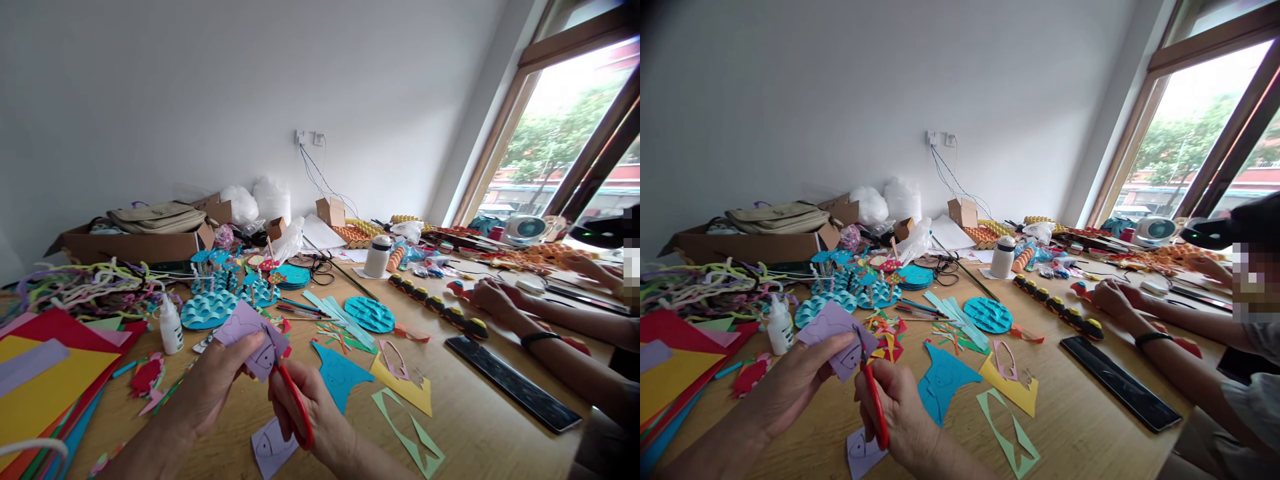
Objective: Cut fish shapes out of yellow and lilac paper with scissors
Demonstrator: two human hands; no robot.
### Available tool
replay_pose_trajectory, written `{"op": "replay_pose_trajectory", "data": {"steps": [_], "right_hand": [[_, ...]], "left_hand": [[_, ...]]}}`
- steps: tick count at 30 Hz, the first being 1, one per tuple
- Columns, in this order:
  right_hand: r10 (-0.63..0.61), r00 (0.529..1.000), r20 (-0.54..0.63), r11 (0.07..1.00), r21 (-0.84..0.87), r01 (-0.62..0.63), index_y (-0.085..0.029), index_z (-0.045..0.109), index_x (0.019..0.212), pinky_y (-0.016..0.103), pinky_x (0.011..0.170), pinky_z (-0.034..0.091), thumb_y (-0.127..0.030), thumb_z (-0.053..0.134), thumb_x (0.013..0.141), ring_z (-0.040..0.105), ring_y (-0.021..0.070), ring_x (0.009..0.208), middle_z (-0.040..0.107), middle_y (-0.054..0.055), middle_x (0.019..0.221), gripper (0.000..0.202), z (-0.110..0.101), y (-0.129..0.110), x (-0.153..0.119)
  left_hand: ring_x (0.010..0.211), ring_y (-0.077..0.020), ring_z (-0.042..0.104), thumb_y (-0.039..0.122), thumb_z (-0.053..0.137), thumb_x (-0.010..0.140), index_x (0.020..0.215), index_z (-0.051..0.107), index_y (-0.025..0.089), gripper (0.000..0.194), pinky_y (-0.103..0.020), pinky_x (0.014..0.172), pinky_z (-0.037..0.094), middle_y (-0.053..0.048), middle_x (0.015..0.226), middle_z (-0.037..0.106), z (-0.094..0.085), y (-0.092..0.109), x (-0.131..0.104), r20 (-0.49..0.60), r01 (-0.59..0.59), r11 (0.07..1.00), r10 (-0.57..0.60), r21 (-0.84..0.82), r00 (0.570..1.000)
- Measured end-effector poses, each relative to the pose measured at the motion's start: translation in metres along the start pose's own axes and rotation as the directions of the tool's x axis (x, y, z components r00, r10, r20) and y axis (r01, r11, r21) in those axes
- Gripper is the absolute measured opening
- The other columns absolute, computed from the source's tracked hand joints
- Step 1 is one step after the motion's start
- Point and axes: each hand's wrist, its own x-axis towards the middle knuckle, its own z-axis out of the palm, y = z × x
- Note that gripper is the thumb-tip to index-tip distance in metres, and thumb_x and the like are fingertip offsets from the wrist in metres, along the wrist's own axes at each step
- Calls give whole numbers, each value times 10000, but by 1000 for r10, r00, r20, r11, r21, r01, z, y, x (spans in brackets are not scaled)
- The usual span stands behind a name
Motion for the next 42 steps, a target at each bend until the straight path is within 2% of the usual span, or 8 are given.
{"op": "replay_pose_trajectory", "data": {"steps": [9,18,24,33,38,42], "right_hand": [[44,999,-6,998,-48,-44,-174,440,612,150,296,222,-666,505,704,358,36,316,370,-79,430,505,-1,-4,0],[40,999,9,998,-41,-40,-174,447,614,153,308,212,-646,519,708,350,46,318,348,-86,387,487,-2,-5,1],[25,1000,7,997,-73,-24,-169,455,623,156,320,220,-591,518,745,354,47,321,387,-78,384,444,-3,-4,0],[3,1000,16,998,-57,-2,-172,444,626,148,310,238,-656,501,726,355,38,326,360,-81,429,498,-2,-2,0],[1,1000,26,998,-66,1,-173,429,615,137,313,271,-582,514,757,354,34,346,369,-73,467,442,-3,1,-1],[1,1000,25,996,-94,1,-169,451,626,135,312,272,-554,507,767,354,38,342,359,-75,449,414,-4,-1,-1]], "left_hand": [[585,-153,547,299,710,616,660,645,198,129,-254,561,433,22,608,640,-5,5,3,-21,55,998,-55,12,998],[659,-174,601,261,740,577,656,672,198,122,-265,632,474,12,650,696,-3,7,4,-77,58,997,-62,-54,995],[628,-172,599,274,732,587,596,666,210,92,-250,582,456,22,591,681,-3,10,1,-29,76,997,-77,-30,997],[597,-155,590,265,739,588,566,673,210,89,-235,561,444,27,564,673,-6,10,2,-2,104,993,-104,-50,995],[579,-146,584,262,729,602,567,677,222,75,-225,544,436,33,560,674,-7,11,3,12,111,993,-111,-51,994],[578,-174,599,257,742,564,563,671,215,82,-244,532,435,23,522,651,-6,14,2,-4,101,994,-101,-53,995]]}}
